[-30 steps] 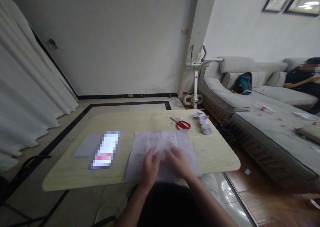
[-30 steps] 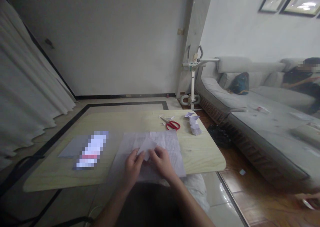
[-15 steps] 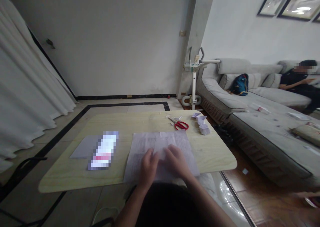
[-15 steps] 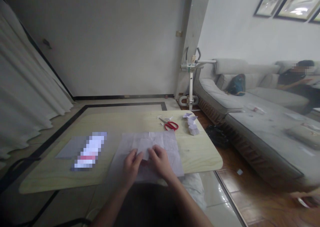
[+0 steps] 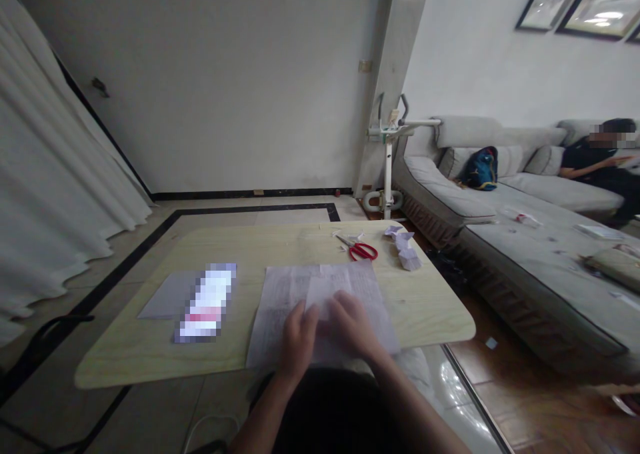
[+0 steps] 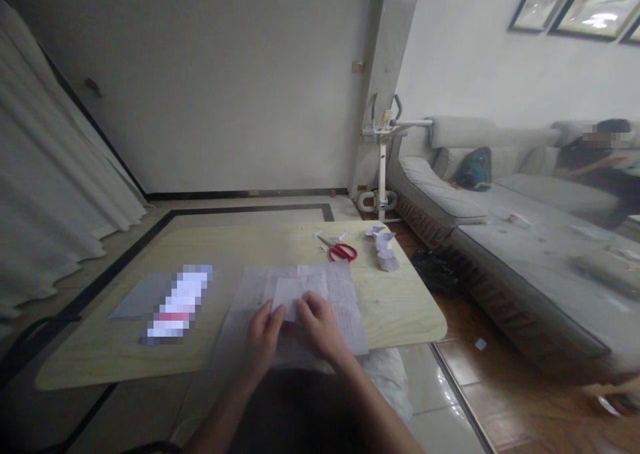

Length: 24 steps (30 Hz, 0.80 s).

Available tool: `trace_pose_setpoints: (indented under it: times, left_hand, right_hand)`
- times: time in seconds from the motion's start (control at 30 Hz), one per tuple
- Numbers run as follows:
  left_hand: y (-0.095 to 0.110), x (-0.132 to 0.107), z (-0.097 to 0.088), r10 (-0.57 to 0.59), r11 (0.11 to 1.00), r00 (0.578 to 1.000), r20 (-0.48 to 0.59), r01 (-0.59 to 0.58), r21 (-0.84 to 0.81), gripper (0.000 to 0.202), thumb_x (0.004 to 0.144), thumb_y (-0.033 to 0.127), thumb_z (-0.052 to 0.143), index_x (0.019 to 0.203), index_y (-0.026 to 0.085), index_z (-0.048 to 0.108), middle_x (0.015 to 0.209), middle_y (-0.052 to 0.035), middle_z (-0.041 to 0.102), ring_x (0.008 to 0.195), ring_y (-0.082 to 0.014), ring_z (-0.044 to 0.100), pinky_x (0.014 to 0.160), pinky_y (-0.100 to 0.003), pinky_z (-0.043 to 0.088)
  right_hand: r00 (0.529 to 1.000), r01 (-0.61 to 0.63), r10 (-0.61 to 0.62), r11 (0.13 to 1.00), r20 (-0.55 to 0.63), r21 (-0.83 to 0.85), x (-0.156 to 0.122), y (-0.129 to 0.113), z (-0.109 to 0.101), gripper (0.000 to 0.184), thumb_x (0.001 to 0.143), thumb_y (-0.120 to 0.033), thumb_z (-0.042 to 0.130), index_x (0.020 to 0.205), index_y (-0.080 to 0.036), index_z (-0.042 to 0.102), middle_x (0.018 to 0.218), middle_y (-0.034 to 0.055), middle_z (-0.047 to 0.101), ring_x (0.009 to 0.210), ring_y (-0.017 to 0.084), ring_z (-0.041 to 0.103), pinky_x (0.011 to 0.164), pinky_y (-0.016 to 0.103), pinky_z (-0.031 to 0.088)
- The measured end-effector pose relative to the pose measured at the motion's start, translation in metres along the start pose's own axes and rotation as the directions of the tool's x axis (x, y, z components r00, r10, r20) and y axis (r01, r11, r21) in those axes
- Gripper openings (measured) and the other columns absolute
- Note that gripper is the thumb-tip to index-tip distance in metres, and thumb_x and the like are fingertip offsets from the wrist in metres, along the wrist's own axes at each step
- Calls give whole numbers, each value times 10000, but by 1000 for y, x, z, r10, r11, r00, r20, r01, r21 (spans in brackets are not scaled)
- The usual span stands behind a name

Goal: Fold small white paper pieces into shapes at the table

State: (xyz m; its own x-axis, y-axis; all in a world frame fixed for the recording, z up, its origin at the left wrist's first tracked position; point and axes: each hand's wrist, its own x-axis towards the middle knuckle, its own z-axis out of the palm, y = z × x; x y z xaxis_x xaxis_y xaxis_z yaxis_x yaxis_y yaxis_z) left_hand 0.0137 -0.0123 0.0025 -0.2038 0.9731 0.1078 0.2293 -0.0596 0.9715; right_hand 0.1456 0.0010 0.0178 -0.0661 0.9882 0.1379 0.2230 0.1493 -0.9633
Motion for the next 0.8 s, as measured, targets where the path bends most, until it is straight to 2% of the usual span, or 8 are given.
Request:
trace_pose_setpoints:
  times: [0.2, 0.4, 0.57, 0.67, 0.8]
  left_hand:
    - [1, -1, -1, -11, 1000, 1000, -26, 11, 4, 348, 810, 459, 560, 906, 136, 650, 911, -127, 713, 928, -300, 646, 812, -381, 505]
    - [9, -1, -3, 57, 998, 998, 34, -56, -30, 289, 836, 428, 542, 760, 163, 626, 733, -58, 685, 754, -243, 650, 703, -314, 513]
    - [13, -3, -4, 61, 995, 997, 55, -56, -84, 262, 831, 384, 552, 855, 156, 679, 827, -79, 724, 816, -251, 667, 741, -320, 522]
    - [10, -4, -3, 64, 994, 995, 78, -57, -90, 278, 834, 391, 549, 853, 153, 692, 816, -83, 732, 810, -255, 673, 737, -322, 527]
    - [7, -3, -2, 57, 995, 994, 93, -49, -87, 310, 846, 412, 537, 873, 145, 691, 843, -94, 737, 840, -262, 673, 758, -331, 524]
  right_hand:
    - [1000, 21, -22, 999, -8, -39, 0, 1, 1, 277, 863, -327, 463, 625, -192, 418, 598, -44, 411, 576, 112, 389, 526, 232, 316]
    - [997, 77, -76, 992, 7, -103, 0, 1, 1, 276, 888, -317, 427, 641, -197, 404, 605, -40, 424, 580, 118, 397, 543, 244, 315]
    - [994, 110, -107, 988, 33, -112, -1, 0, 1, 265, 907, -322, 394, 670, -202, 397, 635, -29, 444, 601, 128, 410, 560, 254, 319]
    - [992, 123, -120, 988, 40, -93, -1, -1, 1, 267, 912, -328, 386, 675, -205, 392, 640, -29, 442, 612, 131, 414, 569, 254, 325]
    - [996, 89, -88, 992, 23, -88, 0, -2, 2, 276, 902, -332, 409, 657, -205, 393, 621, -35, 426, 603, 129, 405, 555, 251, 322]
